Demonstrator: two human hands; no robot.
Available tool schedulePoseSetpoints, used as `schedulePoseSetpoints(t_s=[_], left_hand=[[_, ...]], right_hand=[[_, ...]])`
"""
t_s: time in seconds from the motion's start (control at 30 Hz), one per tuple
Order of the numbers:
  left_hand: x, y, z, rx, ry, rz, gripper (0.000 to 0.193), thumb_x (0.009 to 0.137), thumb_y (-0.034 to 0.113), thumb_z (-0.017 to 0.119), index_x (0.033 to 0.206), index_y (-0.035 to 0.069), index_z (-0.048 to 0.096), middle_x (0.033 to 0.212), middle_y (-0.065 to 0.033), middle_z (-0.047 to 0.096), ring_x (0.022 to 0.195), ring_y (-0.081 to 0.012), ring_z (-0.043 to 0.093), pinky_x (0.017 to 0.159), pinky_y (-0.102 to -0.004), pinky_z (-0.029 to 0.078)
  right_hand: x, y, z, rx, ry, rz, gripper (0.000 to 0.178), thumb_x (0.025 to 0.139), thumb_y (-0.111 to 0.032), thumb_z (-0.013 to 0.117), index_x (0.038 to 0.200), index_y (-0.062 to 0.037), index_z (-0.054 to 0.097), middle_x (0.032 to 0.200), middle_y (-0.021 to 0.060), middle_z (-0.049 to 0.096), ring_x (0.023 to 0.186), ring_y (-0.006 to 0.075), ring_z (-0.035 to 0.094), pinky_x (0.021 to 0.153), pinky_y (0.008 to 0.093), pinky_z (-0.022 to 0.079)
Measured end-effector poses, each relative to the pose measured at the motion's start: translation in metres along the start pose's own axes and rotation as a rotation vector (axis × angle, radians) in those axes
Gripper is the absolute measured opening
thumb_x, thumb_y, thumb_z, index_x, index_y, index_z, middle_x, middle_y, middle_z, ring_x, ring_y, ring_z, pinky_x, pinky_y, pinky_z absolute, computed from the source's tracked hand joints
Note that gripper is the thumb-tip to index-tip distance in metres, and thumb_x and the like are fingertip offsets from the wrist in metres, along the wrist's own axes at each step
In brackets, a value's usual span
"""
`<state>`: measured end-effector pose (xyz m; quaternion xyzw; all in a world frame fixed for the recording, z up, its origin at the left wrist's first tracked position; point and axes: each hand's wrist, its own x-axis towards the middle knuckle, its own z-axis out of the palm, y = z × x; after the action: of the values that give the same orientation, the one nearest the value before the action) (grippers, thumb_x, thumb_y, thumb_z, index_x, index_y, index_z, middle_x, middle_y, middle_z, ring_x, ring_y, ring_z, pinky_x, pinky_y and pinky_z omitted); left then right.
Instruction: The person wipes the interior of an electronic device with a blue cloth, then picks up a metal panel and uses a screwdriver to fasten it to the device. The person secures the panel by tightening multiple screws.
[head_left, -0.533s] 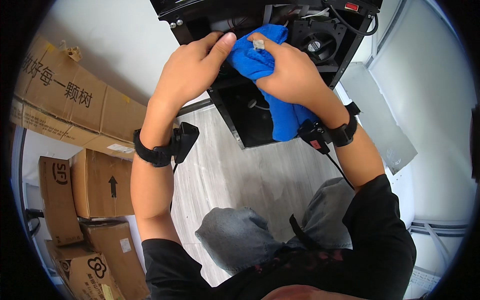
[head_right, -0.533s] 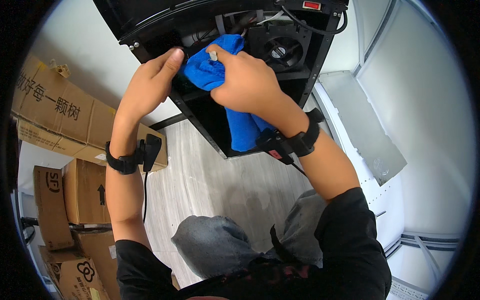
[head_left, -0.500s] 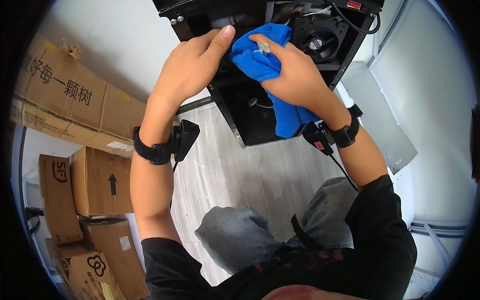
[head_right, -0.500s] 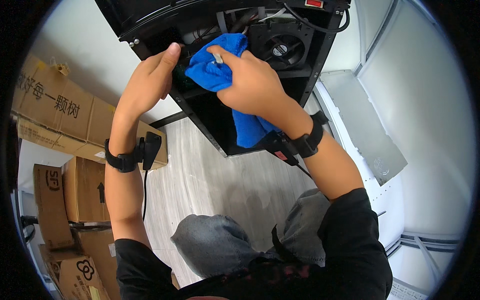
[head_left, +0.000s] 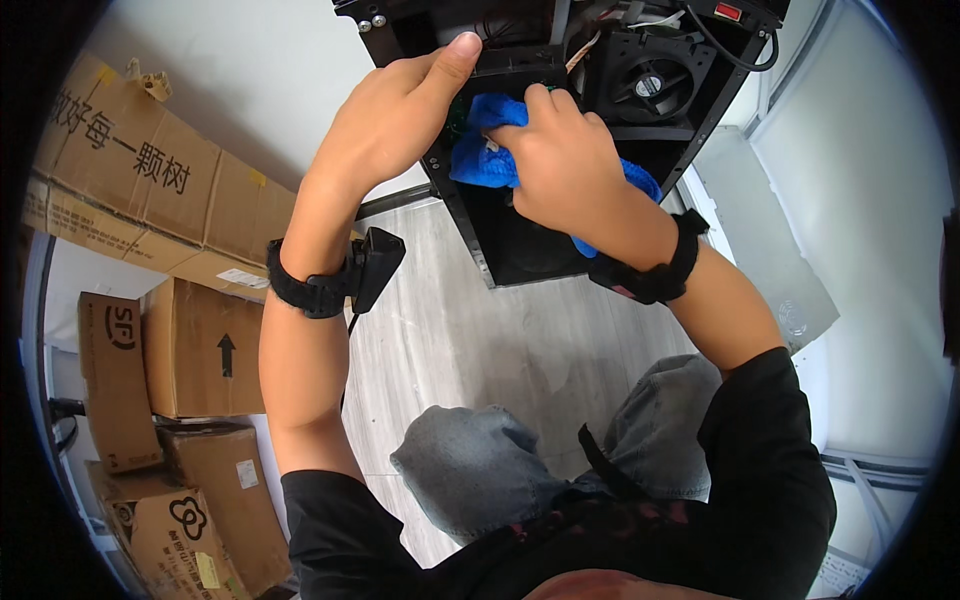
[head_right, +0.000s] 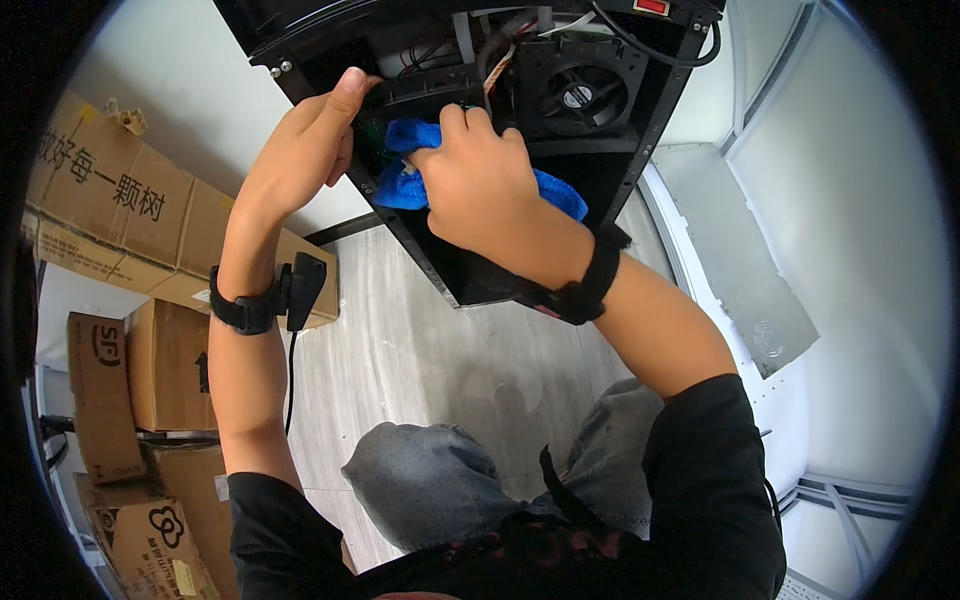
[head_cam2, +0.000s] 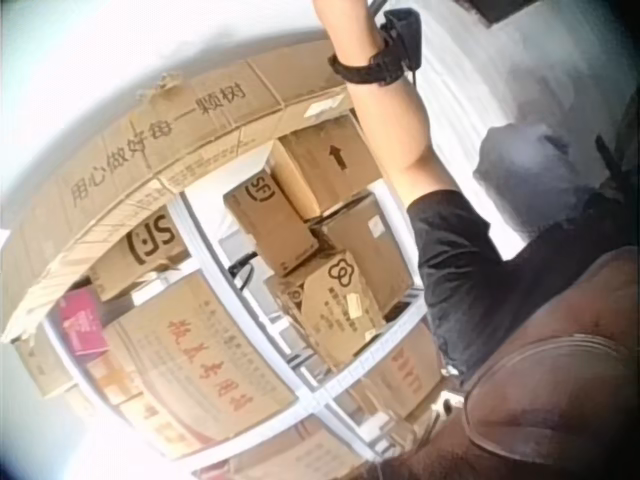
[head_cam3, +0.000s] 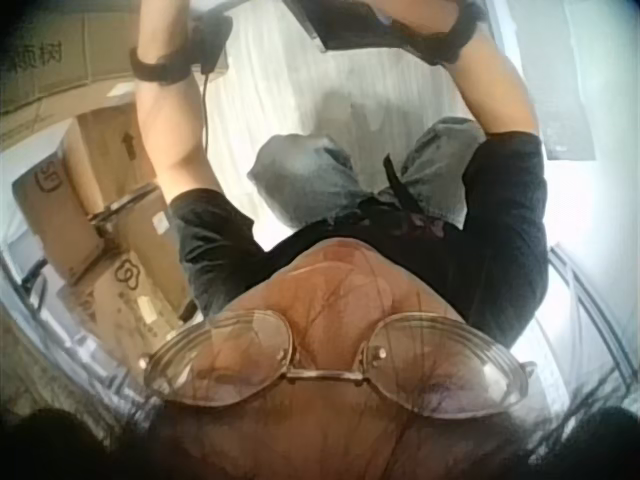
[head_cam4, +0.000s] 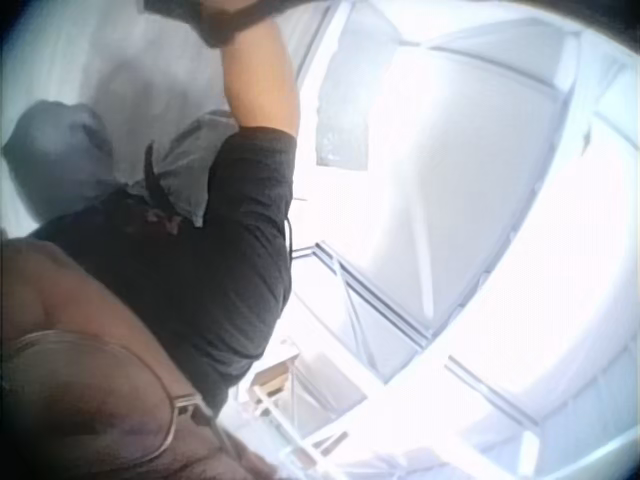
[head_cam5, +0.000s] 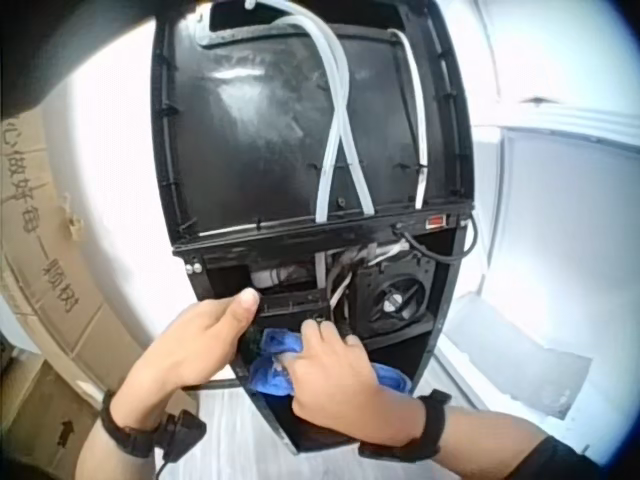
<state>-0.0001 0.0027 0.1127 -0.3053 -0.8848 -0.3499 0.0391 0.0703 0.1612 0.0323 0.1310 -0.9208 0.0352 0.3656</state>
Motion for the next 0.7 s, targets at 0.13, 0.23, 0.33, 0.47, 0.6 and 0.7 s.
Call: schedulePoseSetpoints(t_s=[0.13,0.23,0.33,0.47,0.6,0.7], left_hand=[[0.002,0.005,-0.002,0.039,-0.058,-0.048,0.077,0.089,0.069,0.03,0.094,0.001,0.067,0.072,-0.0172,0.062,0.078,-0.0296,0.06,0.075,-0.036,0.046],[0.001,0.004,0.0,0.083,-0.03,-0.026,0.075,0.089,0.069,0.029,0.1,0.004,0.068,0.076,-0.0173,0.064,0.082,-0.0315,0.062,0.077,-0.037,0.047],[-0.001,0.0,0.003,0.105,0.045,0.04,0.073,0.089,0.07,0.03,0.091,0.004,0.063,0.068,-0.012,0.056,0.072,-0.0259,0.055,0.068,-0.0346,0.043],[-0.002,-0.001,0.009,0.063,0.139,0.133,0.077,0.088,0.072,0.033,0.065,0.0,0.052,0.05,-0.002,0.038,0.05,-0.0122,0.039,0.05,-0.0288,0.034],[-0.001,0.008,0.003,0.119,-0.008,0.01,0.073,0.09,0.068,0.028,0.103,0.008,0.068,0.073,-0.0153,0.065,0.081,-0.032,0.064,0.075,-0.0378,0.047],[-0.002,0.011,-0.003,0.09,-0.099,-0.074,0.073,0.09,0.067,0.029,0.1,0.006,0.068,0.069,-0.0142,0.063,0.075,-0.0304,0.062,0.071,-0.037,0.046]], right_hand=[[0.008,0.003,-0.001,-0.028,-0.08,0.034,0.031,0.055,-0.01,0.067,0.085,-0.0139,0.075,0.083,0.01,0.051,0.076,0.026,0.054,0.056,0.0347,0.045],[0.008,0.005,-0.006,-0.044,-0.074,0.062,0.031,0.056,-0.011,0.067,0.086,-0.0137,0.075,0.085,0.0109,0.053,0.078,0.0265,0.057,0.058,0.035,0.049],[0.004,0.017,-0.016,-0.046,-0.04,0.095,0.037,0.058,-0.01,0.066,0.093,-0.0137,0.074,0.091,0.0128,0.055,0.083,0.028,0.059,0.062,0.0347,0.053],[0.011,0.021,-0.016,-0.016,0.139,0.093,0.043,0.058,-0.006,0.064,0.1,-0.0134,0.072,0.092,0.0132,0.056,0.083,0.0292,0.058,0.064,0.0343,0.053],[0.009,0.015,-0.005,-0.045,0.208,0.056,0.035,0.058,-0.006,0.065,0.092,-0.013,0.072,0.085,0.0108,0.053,0.079,0.0276,0.056,0.062,0.0357,0.047],[0.011,0.005,0.001,-0.085,0.162,-0.001,0.021,0.06,-0.009,0.065,0.08,-0.0113,0.072,0.083,0.0079,0.051,0.081,0.0248,0.054,0.061,0.0335,0.04]])
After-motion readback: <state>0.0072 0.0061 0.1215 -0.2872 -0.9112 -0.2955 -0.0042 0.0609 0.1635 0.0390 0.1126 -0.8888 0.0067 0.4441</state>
